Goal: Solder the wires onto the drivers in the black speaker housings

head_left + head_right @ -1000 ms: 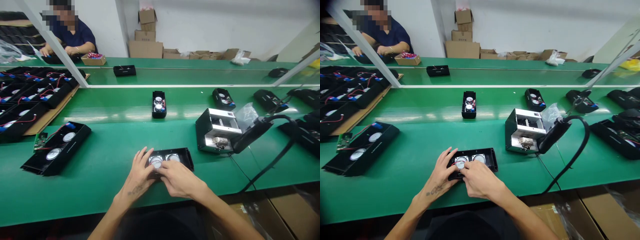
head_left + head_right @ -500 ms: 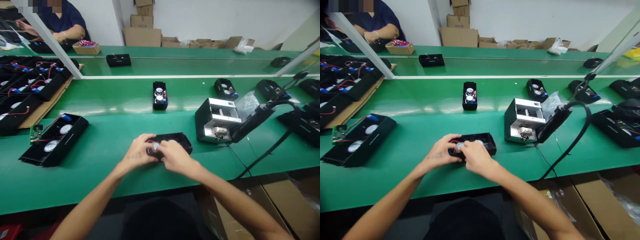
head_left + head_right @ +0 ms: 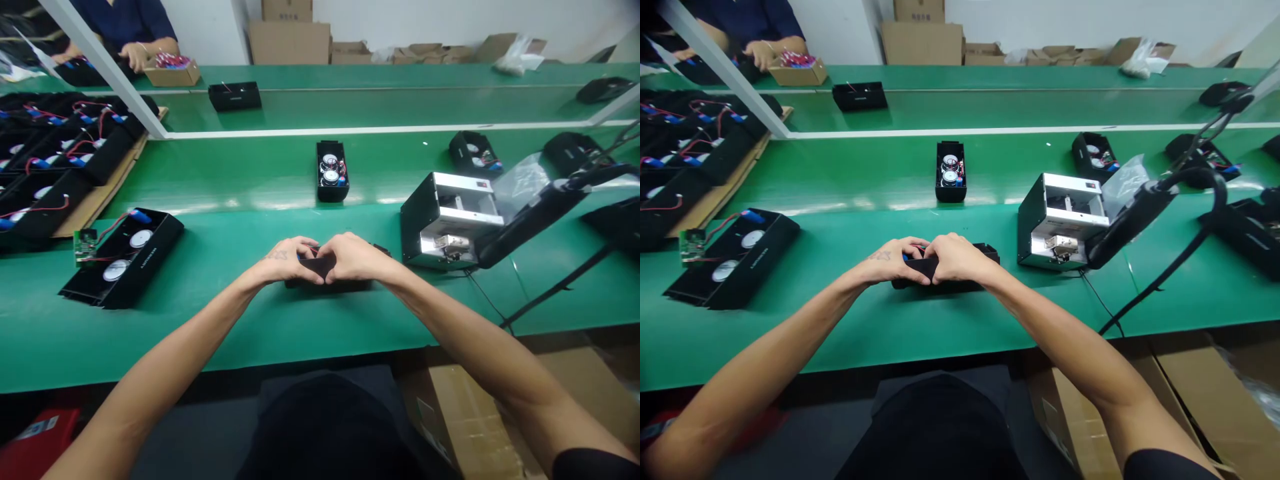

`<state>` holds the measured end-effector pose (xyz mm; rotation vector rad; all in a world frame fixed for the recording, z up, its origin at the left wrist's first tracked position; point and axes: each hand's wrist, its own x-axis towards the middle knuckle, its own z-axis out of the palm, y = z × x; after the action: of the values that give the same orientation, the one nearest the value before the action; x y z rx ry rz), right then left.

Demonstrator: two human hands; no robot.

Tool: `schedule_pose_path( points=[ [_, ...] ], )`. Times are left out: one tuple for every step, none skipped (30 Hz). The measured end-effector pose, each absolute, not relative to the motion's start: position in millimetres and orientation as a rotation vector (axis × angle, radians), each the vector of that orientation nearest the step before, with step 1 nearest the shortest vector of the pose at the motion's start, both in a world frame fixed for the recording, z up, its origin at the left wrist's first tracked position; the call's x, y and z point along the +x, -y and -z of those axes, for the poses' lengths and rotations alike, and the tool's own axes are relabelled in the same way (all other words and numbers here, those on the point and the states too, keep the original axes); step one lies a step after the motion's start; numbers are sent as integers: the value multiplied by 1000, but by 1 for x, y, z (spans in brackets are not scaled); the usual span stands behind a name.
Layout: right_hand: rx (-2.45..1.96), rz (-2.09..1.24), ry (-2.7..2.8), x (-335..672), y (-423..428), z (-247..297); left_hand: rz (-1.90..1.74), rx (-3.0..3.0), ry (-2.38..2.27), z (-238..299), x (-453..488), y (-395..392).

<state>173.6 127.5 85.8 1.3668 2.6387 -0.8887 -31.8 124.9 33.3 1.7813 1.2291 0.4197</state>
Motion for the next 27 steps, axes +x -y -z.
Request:
schedule_pose_path(
  points=[
    [1353,878,-2642,173,-127,-87,-421,1779,-1233,-33,-32,-125],
    [1343,871,-2643,172,-127,-88,-421,1779,-1236,-33,-31,-125],
    [1337,874,-2643,172,-127,-88,-423,1777,-1239,-33,-31,-126],
    [1333,886,-2643,172,-127,-88,-424,1773,-1240,-33,-31,-126],
    [1326,899,-2647,172,-127,-88,-427,1768,-1238,-33,-30,-125],
    [1318,909,-2655,173,-126,-87,-430,1764,-1235,-33,-30,-125],
    [1308,911,-2668,174,-126,-86,-432,1762,-1230,-32,-30,-125],
    [1297,902,-2683,175,-126,-85,-436,1760,-1226,-32,-30,-124],
    [1285,882,-2697,176,-125,-84,-438,1761,-1221,-32,-30,-123],
    [1278,854,-2710,177,-125,-83,-440,1762,-1218,-33,-31,-123],
    [1275,829,-2718,178,-124,-82,-440,1762,-1217,-33,-31,-122],
    [1275,813,-2722,178,-124,-82,-440,1760,-1218,-34,-30,-122],
    [1274,812,-2724,178,-124,-81,-438,1757,-1220,-34,-30,-121],
    [1274,824,-2726,179,-125,-81,-434,1758,-1222,-35,-30,-121],
    [1274,841,-2727,179,-125,-81,-431,1760,-1226,-36,-30,-121],
    [1277,855,-2727,178,-126,-81,-429,1763,-1229,-37,-29,-121],
    [1285,863,-2724,178,-126,-80,-428,1765,-1228,-37,-29,-121],
    [1301,866,-2719,178,-126,-80,-428,1765,-1226,-38,-28,-121],
    [1317,865,-2713,177,-125,-80,-429,1762,-1222,-38,-28,-121],
    [1330,864,-2709,177,-125,-80,-429,1759,-1219,-38,-28,-121],
    [1336,864,-2712,176,-123,-80,-428,1756,-1216,-38,-27,-121],
    [1335,866,-2722,176,-122,-80,-427,1753,-1216,-38,-27,-121],
    [1329,871,-2738,177,-120,-80,-429,1751,-1219,-38,-27,-120],
    [1323,877,-2754,178,-119,-79,-430,1754,-1221,-38,-27,-120],
    [1320,880,-2767,179,-117,-78,-434,1760,-1221,-37,-27,-119],
    [1320,879,-2777,180,-116,-77,-443,1767,-1217,-36,-28,-118],
    [1325,874,-2783,181,-116,-76,-454,1774,-1214,-35,-28,-117]
  ],
)
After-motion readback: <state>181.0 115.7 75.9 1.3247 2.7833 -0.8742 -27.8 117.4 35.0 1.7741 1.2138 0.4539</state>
